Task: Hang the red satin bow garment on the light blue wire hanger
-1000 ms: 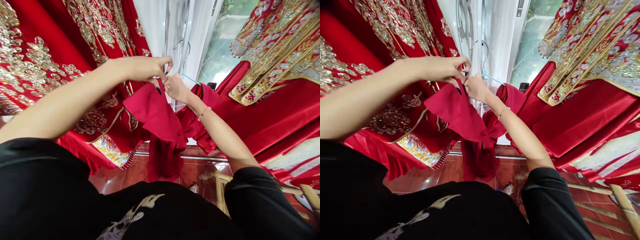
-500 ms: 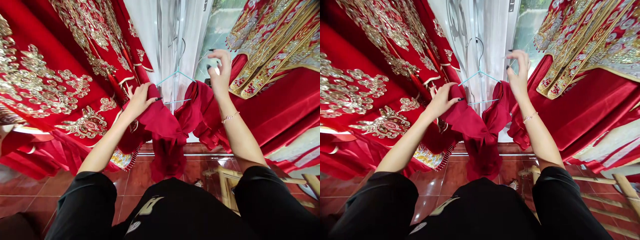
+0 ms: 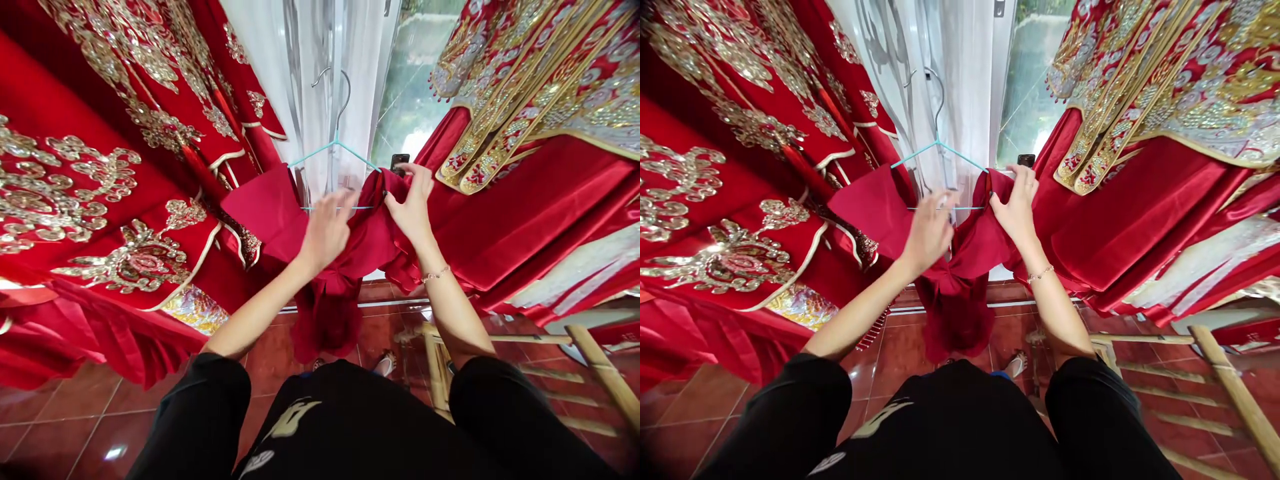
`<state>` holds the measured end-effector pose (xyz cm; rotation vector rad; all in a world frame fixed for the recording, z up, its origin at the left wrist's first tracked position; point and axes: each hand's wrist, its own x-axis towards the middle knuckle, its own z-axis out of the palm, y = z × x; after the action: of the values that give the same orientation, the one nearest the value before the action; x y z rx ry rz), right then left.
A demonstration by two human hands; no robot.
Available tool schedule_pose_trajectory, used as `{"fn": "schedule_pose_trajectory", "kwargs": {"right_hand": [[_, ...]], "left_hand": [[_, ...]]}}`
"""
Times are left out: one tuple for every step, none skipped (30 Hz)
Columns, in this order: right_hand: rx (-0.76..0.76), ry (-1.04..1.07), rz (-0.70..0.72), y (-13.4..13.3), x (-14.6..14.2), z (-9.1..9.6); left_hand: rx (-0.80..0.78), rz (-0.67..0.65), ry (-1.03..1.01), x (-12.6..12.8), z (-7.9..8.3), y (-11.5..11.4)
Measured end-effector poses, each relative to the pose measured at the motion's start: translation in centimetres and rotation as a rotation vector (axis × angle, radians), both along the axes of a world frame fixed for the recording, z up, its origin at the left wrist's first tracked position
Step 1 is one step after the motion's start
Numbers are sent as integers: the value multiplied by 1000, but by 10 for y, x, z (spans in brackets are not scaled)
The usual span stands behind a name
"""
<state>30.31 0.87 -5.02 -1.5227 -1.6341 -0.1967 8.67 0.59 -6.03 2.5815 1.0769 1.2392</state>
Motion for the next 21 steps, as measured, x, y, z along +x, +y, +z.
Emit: {"fn": "schedule_pose_trajectory", "kwargs": {"right_hand": [[-11,-19,-68,-9,-4,5],[-36,-46,-128,-16,-8,9],[-74,-75,-170,-21,-13,13],[-121,-102,-195,-23,-16,17],[-173,-122,-210,-24,-19,20],[-224,-134,-219,-23,-21,23],[-266,-138,-227,-20,-22,24],[-295,-140,-233,-16,-22,26],[-309,-142,-237,-11,-21,26],[-310,-145,-239,-6,-20,27],[-301,-149,-238,-2,-19,27],[-289,-153,-232,2,-18,28],[-279,-155,-225,6,-17,29],[-275,-154,-213,8,-16,31],[-269,-150,-197,10,-16,34],[-258,-144,-185,11,-16,37],[-238,-140,-180,11,-17,41],[-209,-138,-184,11,-18,44],[-176,-143,-192,10,-19,47],[-144,-156,-196,9,-21,49],[-121,-177,-195,7,-23,50]], "left_hand": [[-28,-122,-24,12,-5,1],[-64,-218,-68,25,-10,4],[-107,-287,-130,38,-15,10],[-159,-337,-199,50,-20,18],[-218,-373,-263,61,-24,27],[-271,-396,-321,70,-28,36],[-311,-407,-369,77,-30,43],[-331,-407,-403,82,-33,50],[-332,-402,-424,86,-34,55],[-320,-391,-432,88,-36,58],[-305,-376,-434,90,-36,60],[-292,-355,-437,91,-37,61],[-285,-330,-448,91,-38,62],[-284,-309,-463,91,-38,62],[-287,-298,-473,91,-38,62],[-294,-298,-474,92,-37,62],[-304,-310,-461,93,-36,63],[-319,-331,-436,95,-35,65],[-341,-354,-409,96,-33,67],[-369,-379,-386,96,-31,70],[-407,-414,-368,96,-29,74]]}}
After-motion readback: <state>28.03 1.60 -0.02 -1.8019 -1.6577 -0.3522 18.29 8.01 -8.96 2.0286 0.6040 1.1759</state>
